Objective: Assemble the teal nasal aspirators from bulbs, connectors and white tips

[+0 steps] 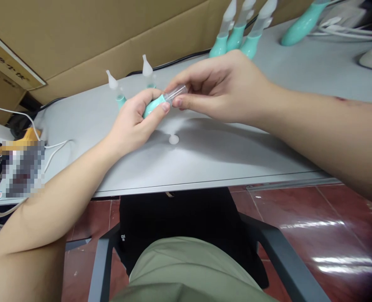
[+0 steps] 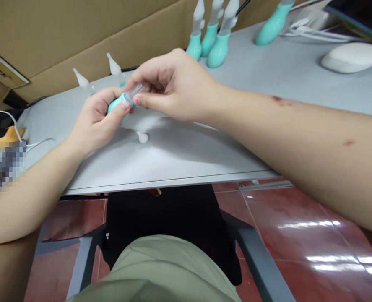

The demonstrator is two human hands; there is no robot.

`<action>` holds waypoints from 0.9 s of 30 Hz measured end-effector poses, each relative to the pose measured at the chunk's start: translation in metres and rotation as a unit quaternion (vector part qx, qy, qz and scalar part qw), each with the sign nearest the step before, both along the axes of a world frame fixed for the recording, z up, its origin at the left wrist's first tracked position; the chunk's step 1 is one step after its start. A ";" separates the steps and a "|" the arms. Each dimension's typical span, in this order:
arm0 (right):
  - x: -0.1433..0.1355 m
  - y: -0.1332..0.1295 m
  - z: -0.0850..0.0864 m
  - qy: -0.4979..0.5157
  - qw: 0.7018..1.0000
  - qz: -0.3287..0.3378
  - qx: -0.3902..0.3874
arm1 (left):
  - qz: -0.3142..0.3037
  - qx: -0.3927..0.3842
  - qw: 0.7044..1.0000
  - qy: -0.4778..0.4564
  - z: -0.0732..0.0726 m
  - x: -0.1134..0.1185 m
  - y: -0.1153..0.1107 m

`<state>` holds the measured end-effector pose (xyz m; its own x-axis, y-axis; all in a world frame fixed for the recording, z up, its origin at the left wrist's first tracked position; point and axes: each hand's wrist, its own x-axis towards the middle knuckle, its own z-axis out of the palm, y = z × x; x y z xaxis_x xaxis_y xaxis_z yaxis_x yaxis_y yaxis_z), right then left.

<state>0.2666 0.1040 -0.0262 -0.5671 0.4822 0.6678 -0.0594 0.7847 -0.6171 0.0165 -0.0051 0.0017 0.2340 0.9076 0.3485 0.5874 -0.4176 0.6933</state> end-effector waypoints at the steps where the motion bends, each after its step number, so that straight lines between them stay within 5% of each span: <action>1: 0.000 0.000 -0.002 -0.010 1.000 -0.002 0.002 | -0.003 -0.003 1.000 0.000 0.001 0.000 0.000; 8: 0.002 -0.010 0.006 -0.019 0.998 -0.018 -0.049 | 0.000 -0.018 1.000 -0.007 0.004 0.003 0.000; 20: 0.013 -0.023 0.026 0.001 0.998 -0.050 0.042 | -0.011 -0.053 0.998 -0.042 -0.006 -0.005 0.013; 27: 0.008 -0.024 0.010 -0.205 0.967 0.123 0.091 | -0.010 -0.071 0.997 -0.040 -0.003 -0.005 0.011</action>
<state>0.2749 0.0800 -0.0163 -0.8851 0.1953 0.4225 -0.0370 0.8753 -0.4821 0.0120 0.0063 -0.0011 0.2298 0.9443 0.2355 0.5200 -0.3237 0.7904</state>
